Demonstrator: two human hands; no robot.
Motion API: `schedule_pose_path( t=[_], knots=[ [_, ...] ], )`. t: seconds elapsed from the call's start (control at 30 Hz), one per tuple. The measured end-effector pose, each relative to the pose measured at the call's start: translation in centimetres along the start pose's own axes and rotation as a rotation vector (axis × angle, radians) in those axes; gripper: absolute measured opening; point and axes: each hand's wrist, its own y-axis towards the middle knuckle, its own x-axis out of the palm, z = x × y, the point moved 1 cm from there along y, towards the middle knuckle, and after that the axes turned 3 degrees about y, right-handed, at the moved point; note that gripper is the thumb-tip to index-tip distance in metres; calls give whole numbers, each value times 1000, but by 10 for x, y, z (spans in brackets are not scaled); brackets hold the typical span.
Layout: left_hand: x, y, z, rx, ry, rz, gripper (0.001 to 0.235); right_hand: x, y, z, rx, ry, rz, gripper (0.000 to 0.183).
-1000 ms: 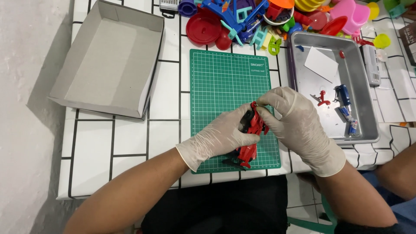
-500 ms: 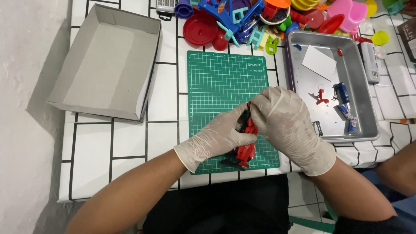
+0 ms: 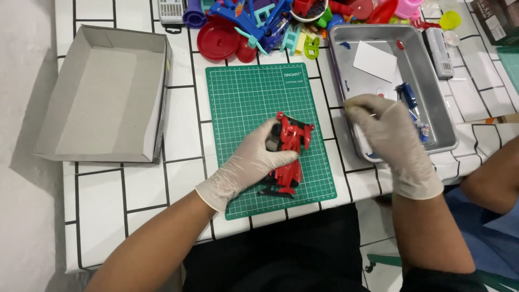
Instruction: Assembling a miniature toy car by attaching the red body shell to the black chassis and adding small components.
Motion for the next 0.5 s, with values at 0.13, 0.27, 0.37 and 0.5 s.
schedule_pose_path(
  t=[0.13, 0.27, 0.37, 0.5],
  knots=[
    [-7, 0, 27, -94, -58, 45, 54, -48, 36, 102, -3, -374, 147, 23],
    [-13, 11, 16, -31, -371, 184, 46, -51, 55, 140, 252, -483, 48, 29],
    [-16, 17, 9, -9, -557, 212, 42, -44, 65, 171, 293, -582, 50, 23],
    [-21, 18, 10, -9, -702, 166, 50, -43, 68, 176, 315, -526, 71, 13]
  ],
)
